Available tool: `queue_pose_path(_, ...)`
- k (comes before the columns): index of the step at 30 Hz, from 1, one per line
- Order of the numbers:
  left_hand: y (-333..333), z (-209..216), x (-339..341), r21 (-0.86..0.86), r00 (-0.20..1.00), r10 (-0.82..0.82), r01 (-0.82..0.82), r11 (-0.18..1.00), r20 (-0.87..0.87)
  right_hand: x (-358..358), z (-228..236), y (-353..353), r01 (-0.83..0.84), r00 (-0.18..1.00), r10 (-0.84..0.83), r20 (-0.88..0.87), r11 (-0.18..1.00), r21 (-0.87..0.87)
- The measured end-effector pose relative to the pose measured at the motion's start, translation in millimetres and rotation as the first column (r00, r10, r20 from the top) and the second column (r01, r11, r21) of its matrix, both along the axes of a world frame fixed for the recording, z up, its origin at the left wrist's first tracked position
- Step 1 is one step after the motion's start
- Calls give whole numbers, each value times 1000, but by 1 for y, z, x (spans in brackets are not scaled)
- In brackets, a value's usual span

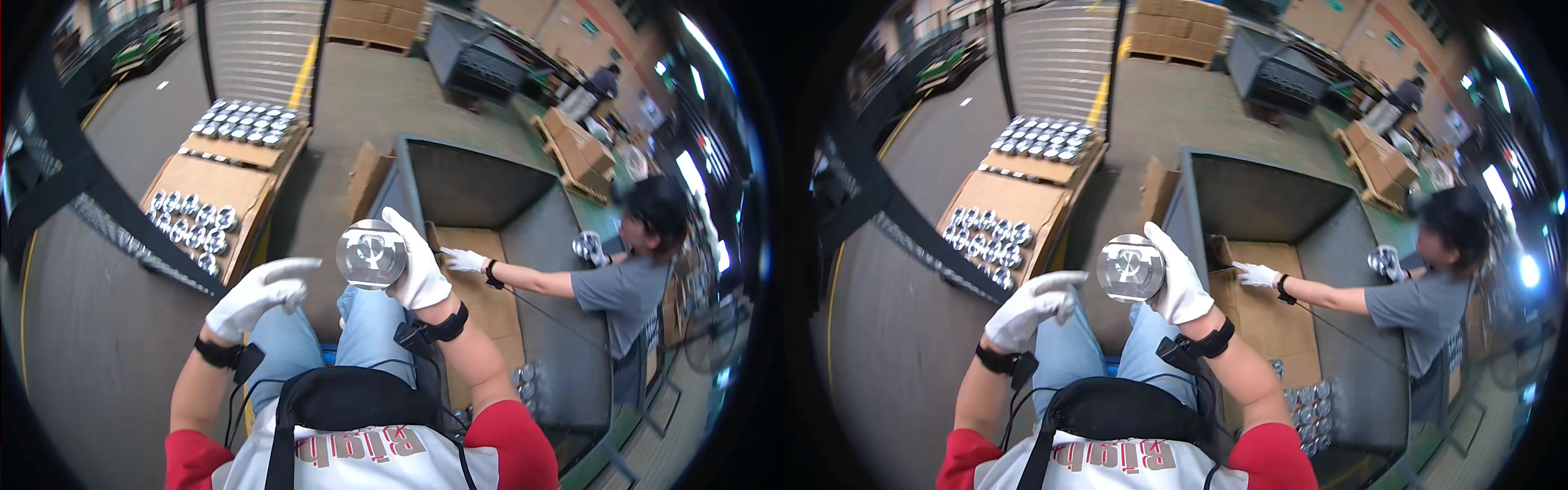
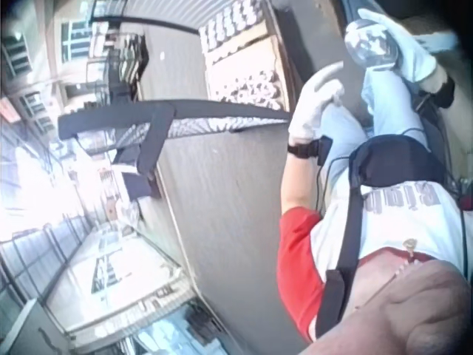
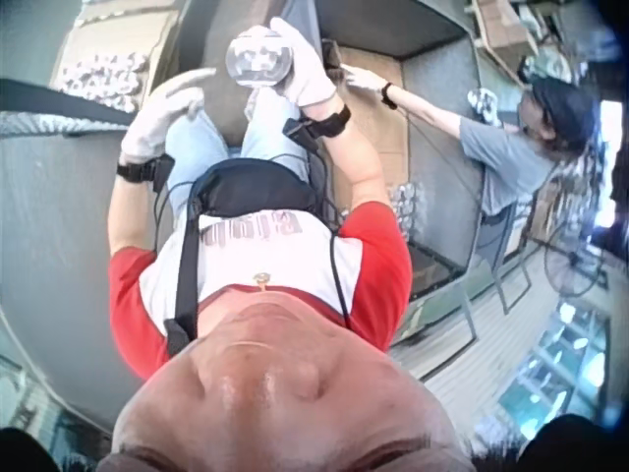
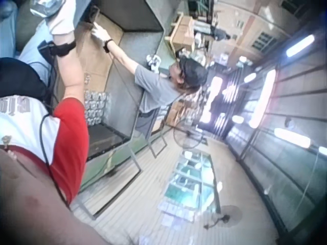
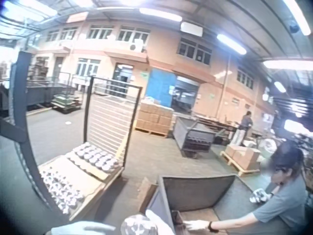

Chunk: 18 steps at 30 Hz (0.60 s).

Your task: Inspecting and sorting engine pistons on an assembly line/sorting station.

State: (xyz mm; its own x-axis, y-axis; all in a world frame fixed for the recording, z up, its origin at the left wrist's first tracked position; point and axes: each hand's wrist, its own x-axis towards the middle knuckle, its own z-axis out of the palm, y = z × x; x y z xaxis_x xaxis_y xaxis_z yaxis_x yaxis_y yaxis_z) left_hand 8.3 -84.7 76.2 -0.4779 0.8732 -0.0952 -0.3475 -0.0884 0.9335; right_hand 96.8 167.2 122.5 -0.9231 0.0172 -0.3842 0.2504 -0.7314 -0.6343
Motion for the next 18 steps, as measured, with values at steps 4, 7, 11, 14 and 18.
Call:
queue_pose_path(4, 18, -8, 13, -39, 977, 170, -166, 985, 132, -18, -26, -24, -8, 997, 15, 70, 995, -98)
queue_pose_path(7, 21, -31, 22, -32, 964, 195, -192, 981, 180, -21, -45, -31, 29, 992, -10, 125, 988, -150)
queue_pose_path(11, 20, -60, 32, -46, 913, 251, -250, 967, 321, -20, -74, -33, -7, 995, 29, 98, 976, -219)
queue_pose_path(14, 22, -73, 34, -54, 879, 302, -304, 951, 370, -20, -88, -30, -26, 996, 39, 74, 987, -161)
queue_pose_path(18, 28, -80, 43, -59, 834, 328, -338, 939, 444, -22, -104, -26, -1, 993, 25, 115, 980, -201)
